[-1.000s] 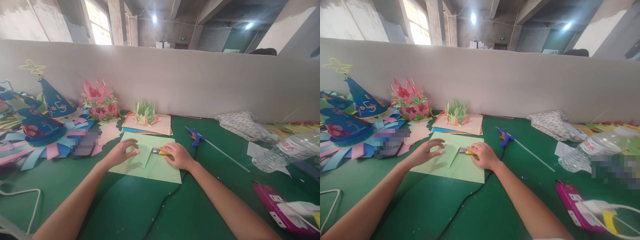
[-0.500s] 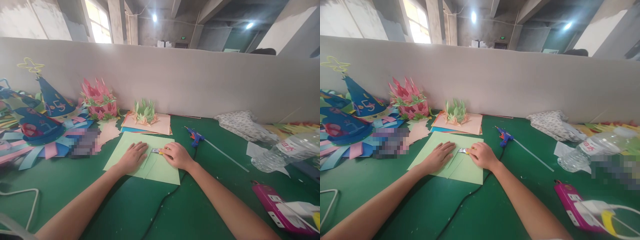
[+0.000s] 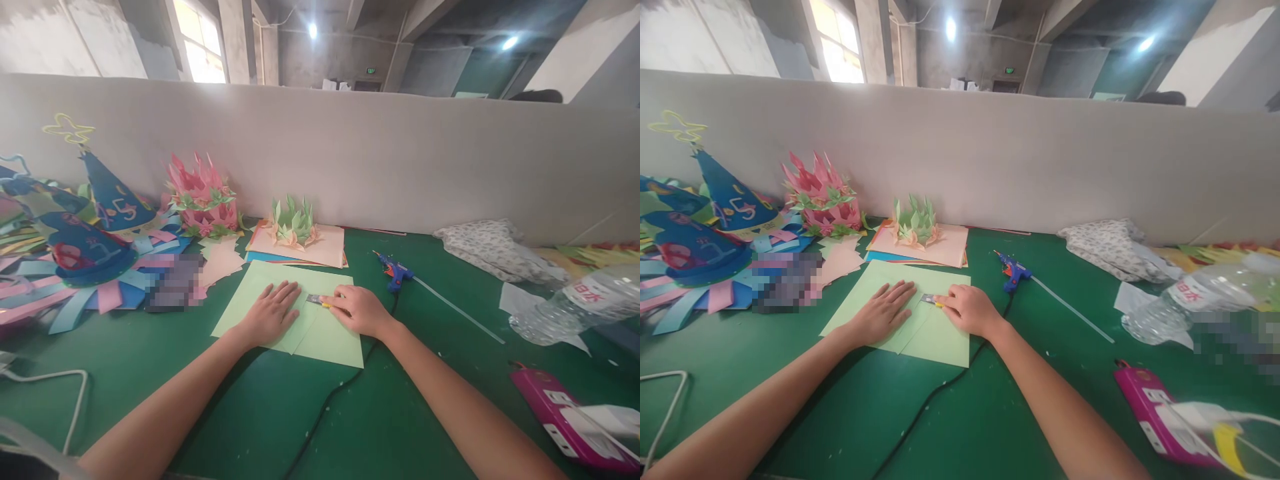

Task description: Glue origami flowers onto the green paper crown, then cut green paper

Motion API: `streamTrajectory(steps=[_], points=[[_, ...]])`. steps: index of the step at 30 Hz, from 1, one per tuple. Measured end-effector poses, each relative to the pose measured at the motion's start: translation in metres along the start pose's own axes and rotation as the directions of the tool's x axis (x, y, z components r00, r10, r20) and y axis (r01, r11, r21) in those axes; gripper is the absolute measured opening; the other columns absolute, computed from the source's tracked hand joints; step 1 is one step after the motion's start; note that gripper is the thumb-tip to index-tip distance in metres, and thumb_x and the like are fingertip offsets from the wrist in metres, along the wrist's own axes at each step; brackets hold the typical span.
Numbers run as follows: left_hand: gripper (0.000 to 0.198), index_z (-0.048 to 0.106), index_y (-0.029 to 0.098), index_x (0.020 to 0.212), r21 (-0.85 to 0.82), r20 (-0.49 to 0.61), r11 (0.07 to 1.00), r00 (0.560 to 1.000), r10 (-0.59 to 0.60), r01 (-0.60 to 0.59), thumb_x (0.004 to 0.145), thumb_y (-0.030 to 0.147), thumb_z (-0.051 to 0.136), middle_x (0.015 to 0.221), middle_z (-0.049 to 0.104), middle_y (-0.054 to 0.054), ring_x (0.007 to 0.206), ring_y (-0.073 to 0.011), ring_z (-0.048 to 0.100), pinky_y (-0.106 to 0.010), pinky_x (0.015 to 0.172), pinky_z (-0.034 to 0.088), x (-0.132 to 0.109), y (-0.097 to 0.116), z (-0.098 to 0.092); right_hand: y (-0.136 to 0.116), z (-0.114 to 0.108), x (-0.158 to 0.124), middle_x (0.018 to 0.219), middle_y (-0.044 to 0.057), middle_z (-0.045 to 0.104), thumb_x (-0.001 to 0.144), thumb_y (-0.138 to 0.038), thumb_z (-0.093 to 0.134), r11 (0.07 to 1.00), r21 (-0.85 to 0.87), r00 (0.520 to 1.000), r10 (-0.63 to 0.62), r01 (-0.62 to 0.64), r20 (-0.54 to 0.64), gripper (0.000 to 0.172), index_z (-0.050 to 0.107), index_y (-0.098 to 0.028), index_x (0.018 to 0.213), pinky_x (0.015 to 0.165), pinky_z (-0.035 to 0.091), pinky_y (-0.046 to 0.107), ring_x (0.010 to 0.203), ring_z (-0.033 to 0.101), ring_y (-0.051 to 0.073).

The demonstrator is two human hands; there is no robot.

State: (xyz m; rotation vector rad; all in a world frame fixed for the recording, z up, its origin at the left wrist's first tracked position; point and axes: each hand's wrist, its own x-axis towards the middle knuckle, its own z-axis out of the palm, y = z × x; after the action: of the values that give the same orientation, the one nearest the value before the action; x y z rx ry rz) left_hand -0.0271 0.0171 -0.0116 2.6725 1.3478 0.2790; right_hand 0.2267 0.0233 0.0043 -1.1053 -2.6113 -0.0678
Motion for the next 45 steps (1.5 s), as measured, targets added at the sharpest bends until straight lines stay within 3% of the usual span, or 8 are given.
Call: streamTrajectory(steps=[8,14,18,20,23,26,30,45], points=[[0.057,0.016,0.022,0.143,0.023,0.005,1.000,1.000,0.005,-0.005,0.092,0.048,0.015,0.148,0.021,-0.004,0.137,-0.0225,0.016,-0.045,0.111,0.013,0.001,-0.003,0.004,0.009,-0.002,-0.001,0.083,0.005,0.058,0.091,-0.029,0.042,1.000,0.017,1.000,-0.009,0.009,0.016,0.031,0.060,-0.028,0.116,0.056,0.030,0.023,0.066,0.048,0.012],[0.058,0.016,0.022,0.143,-0.032,0.034,0.999,0.999,0.005,-0.004,0.092,0.048,0.015,0.149,0.019,-0.005,0.137,-0.0223,0.013,-0.046,0.111,0.010,-0.001,0.002,-0.004,0.015,-0.005,-0.003,0.082,0.005,0.060,0.091,-0.029,0.042,0.998,-0.006,0.998,-0.066,0.066,-0.020,0.030,0.063,-0.026,0.112,0.058,0.031,0.024,0.066,0.049,0.013],[0.058,0.014,0.023,0.143,-0.118,-0.007,0.993,1.000,0.015,-0.015,0.091,0.048,0.020,0.150,0.019,-0.004,0.135,-0.0190,0.023,-0.040,0.111,0.019,-0.004,0.003,-0.015,0.017,-0.006,-0.004,0.083,0.006,0.061,0.091,-0.027,0.041,0.989,-0.007,0.988,-0.150,0.150,-0.032,0.031,0.063,-0.027,0.113,0.061,0.033,0.025,0.067,0.050,0.013],[0.056,0.019,0.022,0.142,-0.121,-0.062,0.992,0.997,-0.039,0.031,0.092,0.047,0.019,0.149,0.023,-0.005,0.134,-0.0184,0.027,-0.039,0.111,0.019,-0.005,0.001,-0.019,0.019,-0.006,-0.006,0.084,0.006,0.061,0.091,-0.026,0.041,0.984,-0.002,0.983,-0.179,0.179,-0.031,0.031,0.062,-0.027,0.114,0.062,0.033,0.026,0.069,0.050,0.014],[0.056,0.031,0.019,0.138,-0.049,-0.142,0.975,0.964,-0.224,0.219,0.092,0.047,0.017,0.145,0.031,-0.009,0.135,-0.0228,0.024,-0.048,0.111,0.010,-0.005,-0.005,-0.018,0.020,-0.004,-0.006,0.085,0.006,0.062,0.091,-0.026,0.041,0.982,0.007,0.982,-0.186,0.187,-0.027,0.031,0.061,-0.028,0.115,0.063,0.033,0.026,0.070,0.051,0.014],[0.061,0.033,0.014,0.137,0.007,-0.132,0.937,0.930,-0.344,0.348,0.090,0.051,0.019,0.146,0.027,-0.012,0.136,-0.0279,0.017,-0.051,0.110,0.011,-0.005,-0.011,-0.011,0.018,-0.003,-0.005,0.084,0.006,0.062,0.091,-0.026,0.041,0.983,0.005,0.983,-0.181,0.181,-0.027,0.031,0.062,-0.027,0.114,0.063,0.033,0.026,0.070,0.050,0.014],[0.066,0.030,0.013,0.139,0.042,-0.052,0.946,0.946,-0.319,0.321,0.089,0.054,0.017,0.148,0.021,-0.012,0.136,-0.0285,0.016,-0.049,0.109,0.015,-0.006,-0.015,-0.002,0.013,-0.001,-0.001,0.083,0.006,0.061,0.091,-0.025,0.041,0.984,-0.010,0.984,-0.175,0.175,-0.030,0.031,0.062,-0.026,0.113,0.062,0.032,0.025,0.069,0.049,0.014],[0.064,0.026,0.017,0.141,0.071,-0.077,0.953,0.954,-0.289,0.294,0.089,0.054,0.016,0.148,0.019,-0.010,0.136,-0.0280,0.014,-0.048,0.110,0.016,-0.005,-0.020,0.009,0.012,-0.002,0.001,0.081,0.004,0.062,0.092,-0.028,0.041,0.995,-0.001,0.994,-0.104,0.104,-0.018,0.031,0.063,-0.026,0.112,0.056,0.030,0.023,0.063,0.050,0.011]])
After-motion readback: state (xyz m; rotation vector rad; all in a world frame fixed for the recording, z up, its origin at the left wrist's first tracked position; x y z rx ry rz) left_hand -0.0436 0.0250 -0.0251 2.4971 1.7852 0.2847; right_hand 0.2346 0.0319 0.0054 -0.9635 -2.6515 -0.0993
